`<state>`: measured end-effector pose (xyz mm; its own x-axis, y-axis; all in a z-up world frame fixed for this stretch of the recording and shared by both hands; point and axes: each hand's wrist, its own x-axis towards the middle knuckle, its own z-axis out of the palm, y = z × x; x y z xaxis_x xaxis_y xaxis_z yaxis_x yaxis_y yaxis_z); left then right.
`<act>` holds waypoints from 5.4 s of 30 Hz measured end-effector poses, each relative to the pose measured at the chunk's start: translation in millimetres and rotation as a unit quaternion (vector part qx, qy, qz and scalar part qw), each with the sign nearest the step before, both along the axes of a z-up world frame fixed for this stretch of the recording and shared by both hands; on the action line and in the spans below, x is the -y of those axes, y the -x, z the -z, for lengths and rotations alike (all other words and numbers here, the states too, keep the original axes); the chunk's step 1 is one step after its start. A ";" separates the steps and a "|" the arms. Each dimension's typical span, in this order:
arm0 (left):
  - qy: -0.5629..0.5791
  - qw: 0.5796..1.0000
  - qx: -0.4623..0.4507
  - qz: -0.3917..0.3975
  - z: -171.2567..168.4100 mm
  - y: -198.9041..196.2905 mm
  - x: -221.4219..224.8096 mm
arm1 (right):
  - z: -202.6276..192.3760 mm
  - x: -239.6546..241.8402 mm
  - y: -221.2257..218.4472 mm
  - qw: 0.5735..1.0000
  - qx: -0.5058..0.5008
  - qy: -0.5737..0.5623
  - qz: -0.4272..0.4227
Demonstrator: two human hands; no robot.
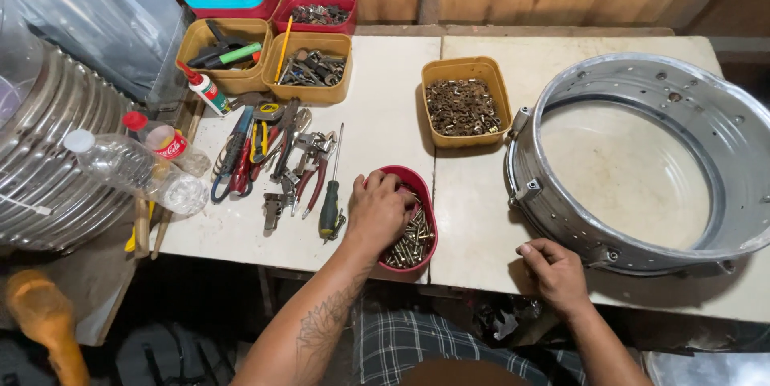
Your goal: Sorting through small metal screws and lugs in a bowl at a repair bench
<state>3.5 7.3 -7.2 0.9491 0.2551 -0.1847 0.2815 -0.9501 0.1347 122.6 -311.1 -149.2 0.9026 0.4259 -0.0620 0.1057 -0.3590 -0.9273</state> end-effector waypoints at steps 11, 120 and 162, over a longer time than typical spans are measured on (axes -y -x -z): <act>0.018 0.990 0.141 -0.008 33.6 3.7 -3.1 | -65.6 -69.1 18.6 0.986 0.038 0.128 -0.101; 0.539 0.785 0.263 -0.154 37.5 26.9 20.5 | -74.8 -131.2 16.7 0.984 -0.045 -0.103 -0.137; 0.511 0.803 0.271 -0.144 59.1 24.8 17.7 | -79.9 -133.7 26.1 0.981 0.014 -0.123 -0.151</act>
